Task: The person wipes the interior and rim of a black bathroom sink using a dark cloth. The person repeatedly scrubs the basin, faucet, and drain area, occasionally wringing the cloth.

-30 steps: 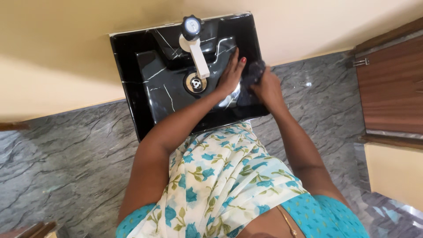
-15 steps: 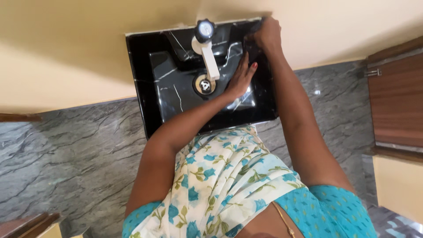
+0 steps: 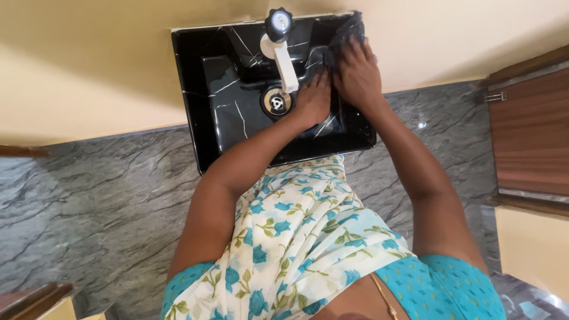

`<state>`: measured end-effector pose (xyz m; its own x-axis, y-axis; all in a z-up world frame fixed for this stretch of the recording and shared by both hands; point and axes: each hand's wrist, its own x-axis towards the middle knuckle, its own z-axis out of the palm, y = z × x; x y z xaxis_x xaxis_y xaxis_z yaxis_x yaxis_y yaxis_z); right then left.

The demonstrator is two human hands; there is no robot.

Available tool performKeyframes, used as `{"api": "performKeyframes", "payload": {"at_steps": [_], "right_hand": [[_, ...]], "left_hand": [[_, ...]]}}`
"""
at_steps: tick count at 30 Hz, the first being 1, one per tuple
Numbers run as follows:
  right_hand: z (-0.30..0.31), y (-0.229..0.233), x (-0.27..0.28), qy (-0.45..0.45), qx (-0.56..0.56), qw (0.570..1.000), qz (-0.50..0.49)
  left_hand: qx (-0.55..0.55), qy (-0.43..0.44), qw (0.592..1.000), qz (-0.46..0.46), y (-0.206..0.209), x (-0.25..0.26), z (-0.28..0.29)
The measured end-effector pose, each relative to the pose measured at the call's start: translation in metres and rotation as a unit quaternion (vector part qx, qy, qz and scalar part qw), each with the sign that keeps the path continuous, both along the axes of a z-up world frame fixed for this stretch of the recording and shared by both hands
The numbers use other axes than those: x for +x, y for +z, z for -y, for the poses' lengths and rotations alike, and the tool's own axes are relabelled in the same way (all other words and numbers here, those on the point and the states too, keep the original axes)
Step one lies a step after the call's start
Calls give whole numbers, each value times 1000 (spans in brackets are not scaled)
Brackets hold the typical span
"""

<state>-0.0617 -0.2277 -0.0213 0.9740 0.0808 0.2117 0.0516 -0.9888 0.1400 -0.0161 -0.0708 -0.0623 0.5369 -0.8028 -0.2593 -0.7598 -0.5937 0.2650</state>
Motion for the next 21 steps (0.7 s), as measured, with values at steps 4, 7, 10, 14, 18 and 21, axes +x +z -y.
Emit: {"api": "performKeyframes", "payload": {"at_steps": [4, 7, 10, 14, 18, 21], "right_hand": [[8, -13, -14, 12, -26, 997, -74], [13, -34, 18, -1, -173, 984, 40], [13, -53, 45, -14, -223, 971, 88], [18, -54, 66, -31, -47, 993, -105], [24, -35, 95, -28, 213, 945, 245], [10, -36, 112, -25, 245, 921, 300]], "left_hand": [[40, 96, 995, -1, -11, -12, 7], [95, 146, 985, -5, -14, -18, 13], [134, 117, 984, -17, -7, -15, 7], [145, 86, 985, -44, 11, -14, 0], [173, 64, 982, -42, 23, -15, -1], [182, 40, 982, -29, 24, -15, 0]]}}
